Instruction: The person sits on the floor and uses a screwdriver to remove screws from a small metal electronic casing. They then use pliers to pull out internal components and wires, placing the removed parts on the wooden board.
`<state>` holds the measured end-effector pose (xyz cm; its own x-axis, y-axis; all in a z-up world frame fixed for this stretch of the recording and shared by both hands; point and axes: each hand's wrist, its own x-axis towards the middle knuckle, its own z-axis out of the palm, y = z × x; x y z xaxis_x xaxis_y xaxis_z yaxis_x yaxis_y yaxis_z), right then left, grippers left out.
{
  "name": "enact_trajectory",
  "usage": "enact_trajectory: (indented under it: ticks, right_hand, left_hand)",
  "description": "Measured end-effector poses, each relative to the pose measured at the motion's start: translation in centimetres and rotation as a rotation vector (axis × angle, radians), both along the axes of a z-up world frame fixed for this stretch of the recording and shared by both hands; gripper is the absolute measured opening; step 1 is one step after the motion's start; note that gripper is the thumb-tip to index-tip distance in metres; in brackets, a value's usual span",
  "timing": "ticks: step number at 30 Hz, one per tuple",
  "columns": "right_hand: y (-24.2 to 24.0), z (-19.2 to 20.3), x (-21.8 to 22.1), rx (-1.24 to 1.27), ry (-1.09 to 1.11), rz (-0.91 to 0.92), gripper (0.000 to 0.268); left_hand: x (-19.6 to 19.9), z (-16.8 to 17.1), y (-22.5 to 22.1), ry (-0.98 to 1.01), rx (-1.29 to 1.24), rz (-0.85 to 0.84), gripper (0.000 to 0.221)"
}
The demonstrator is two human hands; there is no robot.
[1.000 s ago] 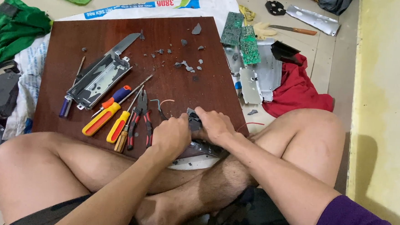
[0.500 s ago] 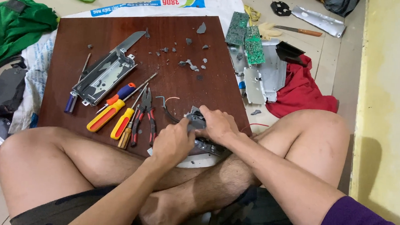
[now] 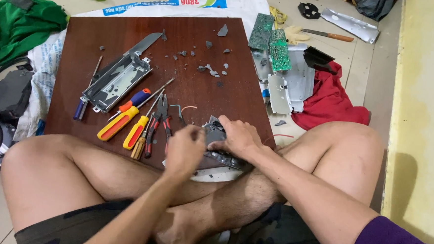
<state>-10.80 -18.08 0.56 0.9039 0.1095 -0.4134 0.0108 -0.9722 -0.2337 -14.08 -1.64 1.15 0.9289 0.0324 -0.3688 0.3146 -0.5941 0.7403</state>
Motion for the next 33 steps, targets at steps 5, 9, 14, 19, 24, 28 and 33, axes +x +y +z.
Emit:
enact_trajectory:
  ticks: [5, 9, 14, 19, 24, 28, 33]
  right_hand:
    - [-0.8, -1.9, 1.1, 0.091, -0.01, -0.011, 0.071]
    - [-1.8, -3.6, 1.6, 0.119, -0.056, 0.028, 0.093]
    - [-1.5, -3.5, 1.5, 0.117, -0.045, -0.019, 0.092]
    - [-2.0, -4.9, 1.8, 0.063, -0.044, 0.005, 0.096]
    - [-0.6, -3.4, 1.2, 0.056, -0.024, 0.034, 0.124]
    - [-0.7, -3.5, 1.1, 0.055, -0.036, 0.107, 0.126]
    - [-0.6, -3.7, 0.7, 0.056, -0.024, 0.297, 0.125]
  left_hand:
    - [2.7, -2.3, 6.7, -0.112, 0.354, -0.02, 0.029]
    - [4.6, -4.2, 10.7, -0.066, 0.521, -0.095, 0.034]
    - [5.4, -6.4, 11.4, 0.058, 0.569, -0.123, 0.049]
    - [5.0, -6.4, 11.2, 0.018, 0.592, -0.095, 0.046]
    - [5.5, -7.1, 12.0, 0.038, 0.64, -0.161, 0.045]
    - [6.3, -9.8, 12.1, 0.056, 0.707, -0.167, 0.054]
    - [6.1, -13.0, 12.8, -0.054, 0.845, -0.181, 0.033]
